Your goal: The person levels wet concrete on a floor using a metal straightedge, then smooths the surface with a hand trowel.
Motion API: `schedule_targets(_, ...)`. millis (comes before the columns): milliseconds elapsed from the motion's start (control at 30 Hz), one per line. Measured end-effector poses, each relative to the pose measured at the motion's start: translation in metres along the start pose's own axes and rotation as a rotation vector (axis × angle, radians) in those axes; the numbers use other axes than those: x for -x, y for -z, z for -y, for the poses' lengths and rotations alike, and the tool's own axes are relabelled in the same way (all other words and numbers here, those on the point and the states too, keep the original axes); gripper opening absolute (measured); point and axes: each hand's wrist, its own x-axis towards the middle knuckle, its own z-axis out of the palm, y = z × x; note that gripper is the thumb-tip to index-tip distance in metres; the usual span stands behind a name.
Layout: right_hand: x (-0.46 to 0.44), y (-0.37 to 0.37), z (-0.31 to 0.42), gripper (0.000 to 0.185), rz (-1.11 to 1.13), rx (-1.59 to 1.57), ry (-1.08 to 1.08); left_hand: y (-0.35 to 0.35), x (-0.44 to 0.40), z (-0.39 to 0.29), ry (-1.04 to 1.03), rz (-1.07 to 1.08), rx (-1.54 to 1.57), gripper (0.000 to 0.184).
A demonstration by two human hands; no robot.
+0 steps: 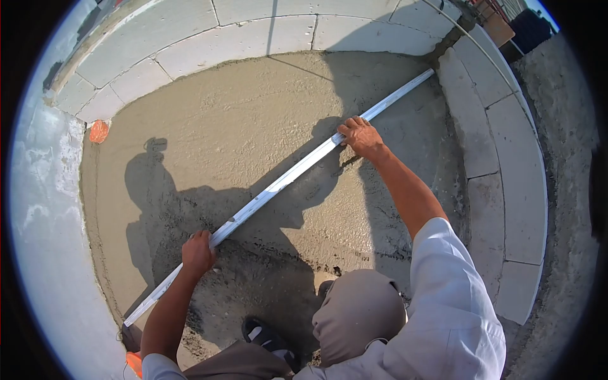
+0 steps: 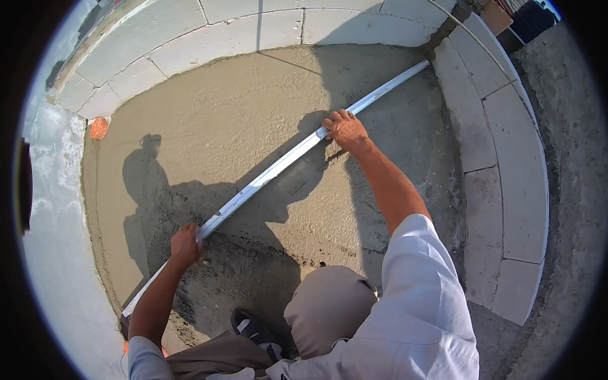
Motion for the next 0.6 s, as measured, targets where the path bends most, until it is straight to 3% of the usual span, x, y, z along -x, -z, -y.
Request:
schedule_targets(200, -0.033, -0.008, -0.022, 0.039, -0.021, -0.031, 0.016, 0.004, -0.018, -0.015, -0.008, 0.001, 0.015, 0.035)
schedule_targets(500, 0.028, -0.004, -0.016, 0.041, 0.104, 0.019, -0.025, 0.002, 0.004, -0.028, -0.023, 0.109, 0.018, 0.036)
schedule_targets(600, 0.022, -0.003, -0.015, 0.040, 0.050, 0.006, -0.003, 0.005, 0.005, -0.022, -0.012, 0.091, 0.006, 0.036)
